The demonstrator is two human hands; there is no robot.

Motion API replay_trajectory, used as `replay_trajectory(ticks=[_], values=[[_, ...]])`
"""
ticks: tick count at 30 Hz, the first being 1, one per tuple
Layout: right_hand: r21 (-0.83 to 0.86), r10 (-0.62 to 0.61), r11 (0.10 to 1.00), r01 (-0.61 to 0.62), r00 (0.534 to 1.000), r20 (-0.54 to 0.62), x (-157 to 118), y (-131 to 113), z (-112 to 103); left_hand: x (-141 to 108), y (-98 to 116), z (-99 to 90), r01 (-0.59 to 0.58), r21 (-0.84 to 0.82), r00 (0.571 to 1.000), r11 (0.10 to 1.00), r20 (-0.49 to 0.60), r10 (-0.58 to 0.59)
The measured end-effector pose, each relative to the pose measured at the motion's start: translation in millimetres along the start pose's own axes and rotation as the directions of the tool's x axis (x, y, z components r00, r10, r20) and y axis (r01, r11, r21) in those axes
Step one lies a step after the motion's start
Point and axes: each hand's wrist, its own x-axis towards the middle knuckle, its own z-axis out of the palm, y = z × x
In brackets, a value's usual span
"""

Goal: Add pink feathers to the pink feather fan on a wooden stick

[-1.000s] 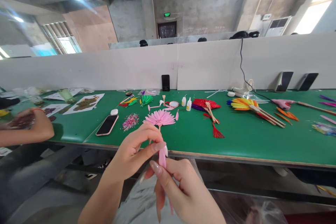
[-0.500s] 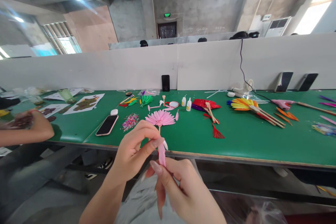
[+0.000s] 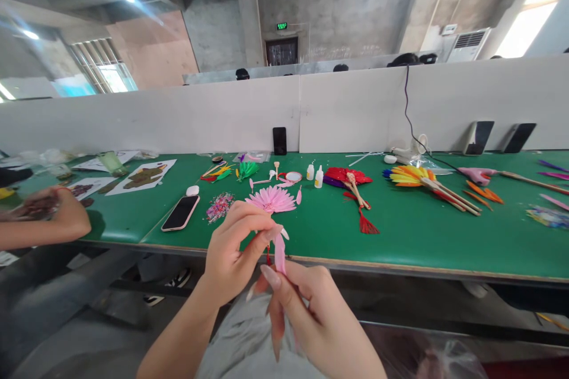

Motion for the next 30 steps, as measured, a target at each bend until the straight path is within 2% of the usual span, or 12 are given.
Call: replay_trajectory(ticks=[4,7,9,11,15,18,24,27,30], values=[[0.004,0.009,1.000,-0.009,0.999,0.052,-6.9,2.4,4.1,3.0,-10.3,-1.3,-0.008,0.100,0.996,0.995,-0.085,0.017],[0.089,0.036,0.995,-0.039,0.999,0.036,-10.6,5.6,5.4,4.8,-17.5,-6.4,0.075,0.056,0.985,0.996,-0.159,-0.065],[0.194,0.051,0.980,-0.049,0.999,-0.002,-10.4,7.9,4.5,4.6,-16.3,-10.0,0.124,-0.026,0.985,0.992,-0.118,-0.126],[0.261,0.055,0.964,-0.054,0.998,0.001,-9.4,10.5,3.6,3.5,-10.1,-12.9,0.161,-0.083,0.986,0.984,-0.023,-0.163],[0.272,0.058,0.961,-0.056,0.998,0.003,-10.1,15.3,5.1,1.6,3.8,-15.5,0.225,-0.173,0.962,0.959,0.195,-0.191],[0.293,0.076,0.954,-0.069,0.997,-0.014,-10.6,16.6,6.9,1.5,6.1,-14.6,0.262,-0.250,0.940,0.932,0.285,-0.188],[0.237,0.064,0.969,-0.075,0.997,0.051,-6.1,14.4,5.6,2.8,3.9,-12.2,0.328,-0.273,0.923,0.905,0.298,-0.245],[0.255,0.062,0.964,-0.072,0.997,0.046,-7.9,16.1,6.2,2.8,4.0,-12.3,0.284,-0.240,0.938,0.928,0.271,-0.216],[0.254,0.084,0.963,-0.090,0.996,0.033,-13.3,18.2,7.9,2.1,2.6,-11.6,0.195,-0.181,0.968,0.964,0.194,-0.160]])
